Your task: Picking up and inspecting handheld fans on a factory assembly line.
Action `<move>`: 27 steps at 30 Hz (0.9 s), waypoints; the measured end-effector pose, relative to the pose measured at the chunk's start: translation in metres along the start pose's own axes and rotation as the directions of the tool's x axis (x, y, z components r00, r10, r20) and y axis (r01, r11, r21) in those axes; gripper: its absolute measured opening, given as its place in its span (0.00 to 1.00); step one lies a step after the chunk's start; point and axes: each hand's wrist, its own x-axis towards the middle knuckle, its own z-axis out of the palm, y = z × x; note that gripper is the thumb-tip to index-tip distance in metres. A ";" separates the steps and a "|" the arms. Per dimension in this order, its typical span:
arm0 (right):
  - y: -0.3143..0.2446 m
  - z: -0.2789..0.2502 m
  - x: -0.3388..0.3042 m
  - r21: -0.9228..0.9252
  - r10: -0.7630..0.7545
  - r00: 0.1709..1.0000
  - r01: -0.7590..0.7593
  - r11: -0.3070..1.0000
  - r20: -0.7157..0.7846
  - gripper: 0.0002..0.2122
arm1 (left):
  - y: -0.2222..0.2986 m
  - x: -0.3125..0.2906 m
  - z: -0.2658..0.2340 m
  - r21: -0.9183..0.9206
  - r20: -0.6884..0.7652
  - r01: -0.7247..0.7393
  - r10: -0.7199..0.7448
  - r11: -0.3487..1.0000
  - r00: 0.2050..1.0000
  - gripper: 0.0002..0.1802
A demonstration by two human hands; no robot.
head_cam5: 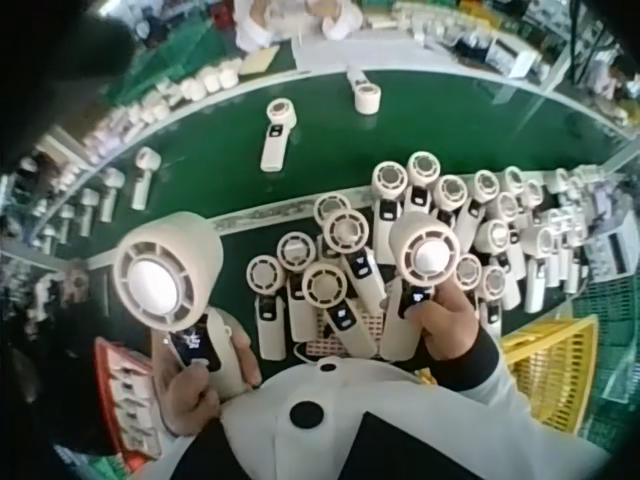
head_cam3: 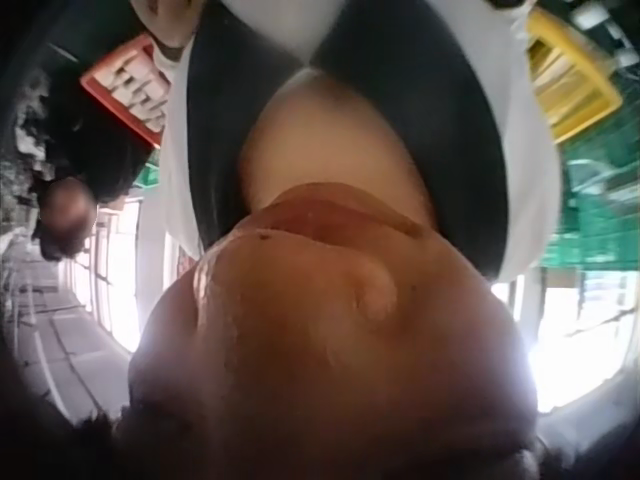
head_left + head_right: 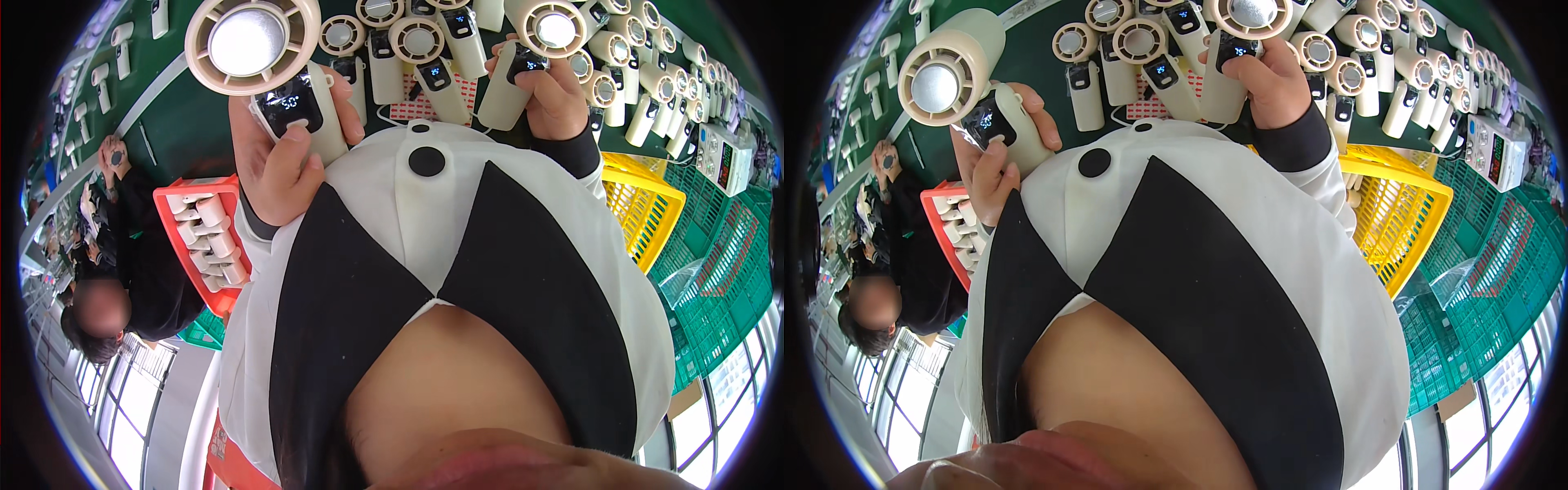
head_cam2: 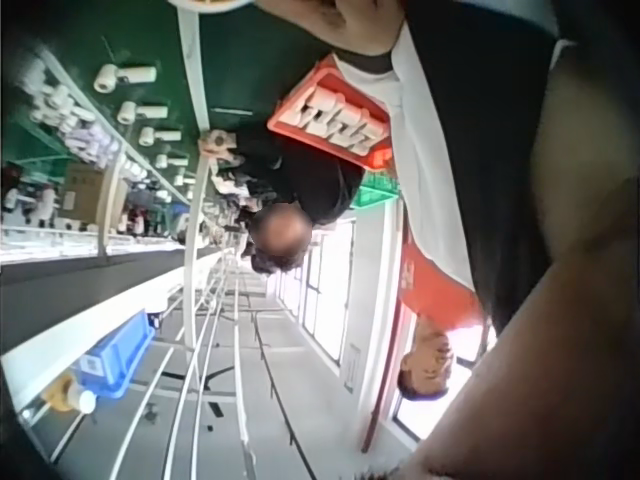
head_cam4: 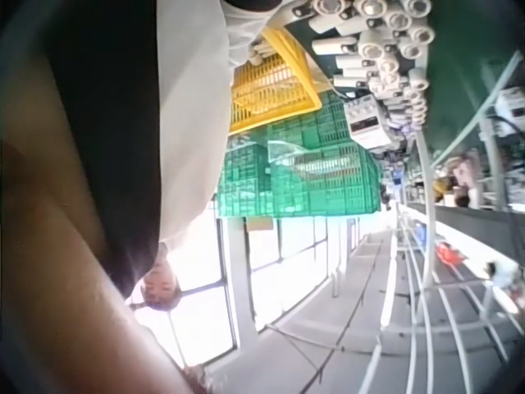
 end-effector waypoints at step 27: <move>0.001 -0.018 0.003 0.014 0.021 0.997 -0.020 1.000 -0.076 0.22 | -0.004 0.009 0.002 -0.034 0.007 0.060 -0.060 0.998 0.998 0.30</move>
